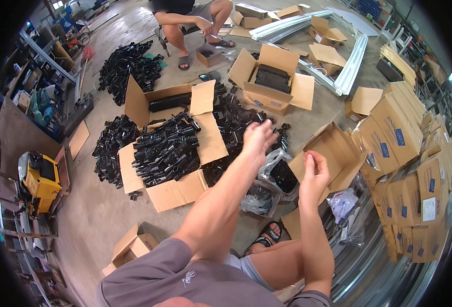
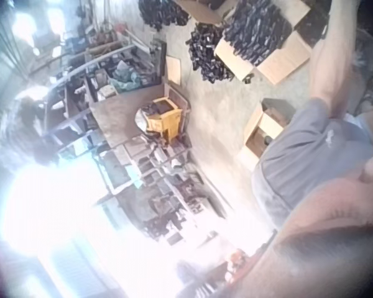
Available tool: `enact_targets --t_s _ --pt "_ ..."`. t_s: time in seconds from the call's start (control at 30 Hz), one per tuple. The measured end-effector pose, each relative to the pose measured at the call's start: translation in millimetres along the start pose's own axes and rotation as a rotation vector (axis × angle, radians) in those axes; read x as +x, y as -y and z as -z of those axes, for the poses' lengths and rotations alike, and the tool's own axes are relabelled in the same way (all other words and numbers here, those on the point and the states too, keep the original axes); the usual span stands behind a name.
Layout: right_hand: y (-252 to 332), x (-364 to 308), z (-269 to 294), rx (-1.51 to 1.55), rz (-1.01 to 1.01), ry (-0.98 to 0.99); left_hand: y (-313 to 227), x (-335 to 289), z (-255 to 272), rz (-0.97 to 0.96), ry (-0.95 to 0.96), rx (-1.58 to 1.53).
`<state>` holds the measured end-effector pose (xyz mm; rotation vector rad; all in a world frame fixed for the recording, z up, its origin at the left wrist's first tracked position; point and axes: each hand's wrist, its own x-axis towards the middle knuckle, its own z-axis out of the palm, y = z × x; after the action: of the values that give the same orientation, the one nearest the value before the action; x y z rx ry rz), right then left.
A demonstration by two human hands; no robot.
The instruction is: The person picks up and holds black metal pipe joints, turning them over by hand to look at the different connectors before placing them into cardboard boxes.
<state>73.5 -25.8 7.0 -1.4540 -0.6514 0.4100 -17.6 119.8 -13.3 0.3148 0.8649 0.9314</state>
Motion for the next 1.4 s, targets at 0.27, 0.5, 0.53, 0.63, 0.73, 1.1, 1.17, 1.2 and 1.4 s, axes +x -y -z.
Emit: enact_targets --t_s 0.27,0.5,0.53,0.63,0.73,1.1,1.17,1.2,1.4 --pt "12.3 -10.6 -6.2 0.235 -0.166 0.202 67.9 -75.2 -22.4 -0.324 0.487 0.635" --pt "30.0 -36.8 -4.2 -0.037 0.077 0.452 71.7 -17.5 -17.6 -0.109 0.19 0.313" --pt "37.9 -38.5 -5.0 -0.157 0.176 0.455 66.4 -9.6 -15.9 -0.086 0.153 0.39" --pt "43.0 -29.5 -4.0 -0.31 0.428 0.25 74.9 -21.3 -15.7 0.109 0.292 0.393" --pt "17.8 8.9 11.3 -0.605 0.709 0.149 68.9 -54.6 -20.9 0.438 0.564 0.129" --pt "-146.2 73.2 125.8 -1.056 -0.259 0.334 9.9 -47.2 -13.9 0.039 0.321 0.193" --pt "-136.3 66.4 126.2 -1.048 -0.275 0.368 18.9 -59.0 -14.1 0.017 0.37 0.333" --pt "-135.4 66.4 125.1 -1.023 -0.232 0.377 26.0 -67.3 -15.5 0.042 0.4 0.365" --pt "-127.6 89.5 113.4 -1.236 -0.175 0.568 55.4 -100.4 -0.8 0.12 0.556 0.599"
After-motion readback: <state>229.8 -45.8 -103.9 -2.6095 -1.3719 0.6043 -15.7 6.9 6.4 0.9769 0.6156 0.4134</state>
